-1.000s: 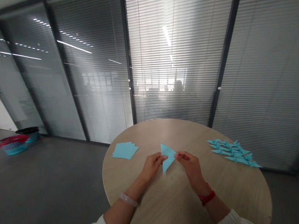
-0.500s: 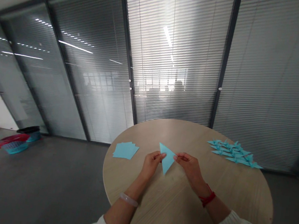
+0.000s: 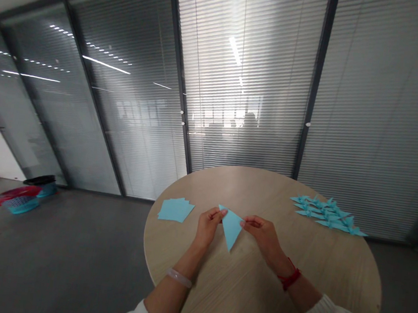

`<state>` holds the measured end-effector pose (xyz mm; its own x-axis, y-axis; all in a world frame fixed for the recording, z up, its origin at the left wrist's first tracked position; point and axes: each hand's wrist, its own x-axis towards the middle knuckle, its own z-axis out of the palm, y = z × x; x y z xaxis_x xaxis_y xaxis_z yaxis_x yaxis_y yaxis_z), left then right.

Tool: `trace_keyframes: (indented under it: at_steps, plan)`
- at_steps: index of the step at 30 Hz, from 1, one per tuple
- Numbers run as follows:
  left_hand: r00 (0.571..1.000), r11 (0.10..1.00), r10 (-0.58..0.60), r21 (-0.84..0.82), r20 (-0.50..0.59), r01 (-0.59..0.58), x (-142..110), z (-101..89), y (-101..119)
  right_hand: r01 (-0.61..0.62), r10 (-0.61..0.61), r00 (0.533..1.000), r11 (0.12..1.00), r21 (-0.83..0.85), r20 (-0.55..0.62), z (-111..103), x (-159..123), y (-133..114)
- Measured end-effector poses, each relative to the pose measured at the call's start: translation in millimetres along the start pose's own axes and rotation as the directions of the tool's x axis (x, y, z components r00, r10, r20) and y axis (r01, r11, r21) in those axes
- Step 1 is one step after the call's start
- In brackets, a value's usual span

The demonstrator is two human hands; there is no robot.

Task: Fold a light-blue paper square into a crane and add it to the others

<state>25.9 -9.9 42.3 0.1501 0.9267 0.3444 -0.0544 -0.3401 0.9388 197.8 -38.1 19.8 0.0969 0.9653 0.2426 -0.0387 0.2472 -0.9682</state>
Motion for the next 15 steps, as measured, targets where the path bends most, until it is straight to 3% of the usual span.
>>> trace_keyframes:
  at_steps: [15]
  plan:
    - [0.992,0.997,0.047,-0.051,-0.115,-0.053,-0.2,-4.6,1.4,0.032,-0.027,0.997,0.997,-0.066,0.077,1.6,0.7,6.1]
